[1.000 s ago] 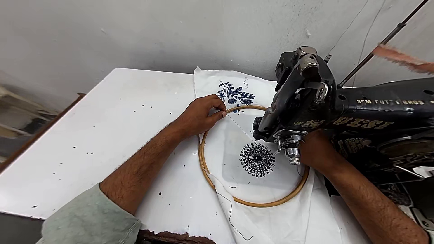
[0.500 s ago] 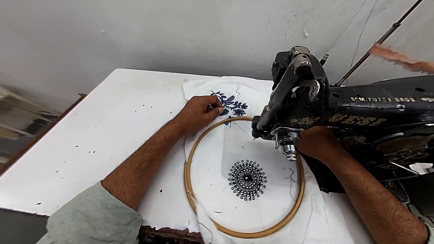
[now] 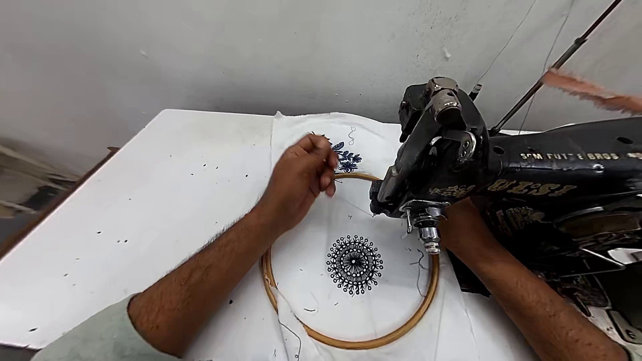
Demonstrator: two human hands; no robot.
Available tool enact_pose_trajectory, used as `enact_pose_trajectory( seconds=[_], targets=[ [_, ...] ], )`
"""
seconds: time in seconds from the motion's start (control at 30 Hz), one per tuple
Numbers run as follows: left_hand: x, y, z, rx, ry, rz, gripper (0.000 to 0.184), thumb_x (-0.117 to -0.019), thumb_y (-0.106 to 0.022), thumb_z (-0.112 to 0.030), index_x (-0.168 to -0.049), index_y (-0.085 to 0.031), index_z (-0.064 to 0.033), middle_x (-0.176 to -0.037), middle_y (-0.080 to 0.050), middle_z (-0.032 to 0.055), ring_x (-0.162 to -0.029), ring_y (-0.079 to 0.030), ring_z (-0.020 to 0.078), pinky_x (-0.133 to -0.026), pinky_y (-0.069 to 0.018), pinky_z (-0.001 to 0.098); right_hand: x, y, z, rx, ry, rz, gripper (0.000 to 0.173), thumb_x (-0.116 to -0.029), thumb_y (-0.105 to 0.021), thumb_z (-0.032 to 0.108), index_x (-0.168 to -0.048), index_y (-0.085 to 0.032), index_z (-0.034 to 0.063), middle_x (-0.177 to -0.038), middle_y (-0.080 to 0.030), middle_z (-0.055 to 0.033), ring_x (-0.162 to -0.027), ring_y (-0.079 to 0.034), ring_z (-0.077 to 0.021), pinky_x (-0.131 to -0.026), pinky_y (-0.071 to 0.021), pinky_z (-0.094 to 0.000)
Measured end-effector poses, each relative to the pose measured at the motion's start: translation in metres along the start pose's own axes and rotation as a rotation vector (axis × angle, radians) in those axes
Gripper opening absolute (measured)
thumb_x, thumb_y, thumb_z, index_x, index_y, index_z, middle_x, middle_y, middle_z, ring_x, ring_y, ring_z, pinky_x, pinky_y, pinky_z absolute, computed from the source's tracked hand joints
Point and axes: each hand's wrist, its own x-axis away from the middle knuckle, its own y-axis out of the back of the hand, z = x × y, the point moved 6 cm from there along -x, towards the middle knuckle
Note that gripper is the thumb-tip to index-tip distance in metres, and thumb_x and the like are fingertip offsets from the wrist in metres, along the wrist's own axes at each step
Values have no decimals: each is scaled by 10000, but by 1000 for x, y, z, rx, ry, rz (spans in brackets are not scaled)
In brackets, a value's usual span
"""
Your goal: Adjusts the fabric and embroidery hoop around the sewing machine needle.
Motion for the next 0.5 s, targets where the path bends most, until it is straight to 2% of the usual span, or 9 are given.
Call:
enact_pose_trajectory(
  seconds=[0.03, 0.07, 0.1, 0.17, 0.2, 0.27, 0.33, 0.4, 0.5],
  targets=[
    [2, -7, 3, -165, -9, 83, 182, -1092, -401, -145, -1013, -561, -106, -812, -607, -21, -542, -512, 19, -497, -466, 167, 0, 1, -3, 5, 26, -51, 82, -914, -690, -4, -959, -690, -73, -926, -674, -266, -880, -671, -406, -759, -510, -589],
    [5, -12, 6, -397, -64, 182, 148, -1068, -468, -118, -1061, -604, -59, -837, -629, -1, -555, -514, 22, -496, -447, 168, -1, 3, -6, 37, 61, -92, 99, -896, -699, 19, -938, -688, -71, -899, -673, -263, -855, -674, -406, -726, -508, -586],
    [8, -16, 8, -653, -172, 293, 170, -1044, -525, -125, -1102, -657, -35, -899, -650, 10, -619, -531, 39, -553, -457, 201, -2, 5, -8, 89, 93, -113, 134, -877, -706, 66, -922, -685, -58, -874, -672, -251, -833, -678, -401, -696, -506, -581],
    [18, -19, 14, -1058, -374, 466, 234, -1025, -558, -230, -1138, -723, -108, -1033, -651, 7, -806, -604, 80, -701, -538, 281, -3, 10, -6, 165, 68, -48, 155, -865, -735, 86, -864, -677, -57, -812, -657, -246, -769, -665, -400, -642, -479, -575],
    [23, -18, 16, -1164, -419, 524, 264, -1031, -545, -275, -1164, -735, -148, -1107, -657, 11, -936, -642, 102, -802, -569, 319, -3, 12, -2, 192, 25, 14, 144, -866, -742, 69, -845, -675, -56, -801, -653, -245, -762, -661, -400, -643, -478, -574],
    [32, -15, 18, -1274, -468, 589, 326, -1046, -510, -350, -1218, -740, -195, -1194, -648, 3, -1112, -623, 132, -931, -548, 338, -2, 12, 5, 194, -146, 163, 122, -910, -728, 13, -888, -680, -98, -854, -656, -281, -829, -650, -426, -724, -478, -590],
    [39, -18, 19, -1361, -509, 608, 387, -1044, -489, -405, -1256, -722, -180, -1263, -636, 27, -1160, -597, 201, -955, -513, 411, 2, 8, 7, 164, -207, 187, 86, -908, -705, -45, -931, -675, -122, -907, -660, -296, -898, -649, -428, -793, -481, -585],
    [45, -24, 19, -1447, -523, 589, 459, -1030, -482, -444, -1301, -694, -140, -1366, -619, 52, -1220, -585, 257, -945, -498, 472, 3, 8, 4, 147, -171, 146, 86, -893, -720, -51, -929, -676, -116, -891, -663, -286, -877, -656, -419, -767, -489, -582],
    [56, -26, 24, -1555, -414, 574, 588, -1066, -366, -509, -1456, -579, -125, -1562, -505, 33, -1455, -450, 284, -1123, -401, 556, 1, 14, 3, 203, -35, 75, 127, -833, -776, -15, -878, -680, -86, -840, -658, -264, -818, -661, -401, -702, -486, -567]
  ],
)
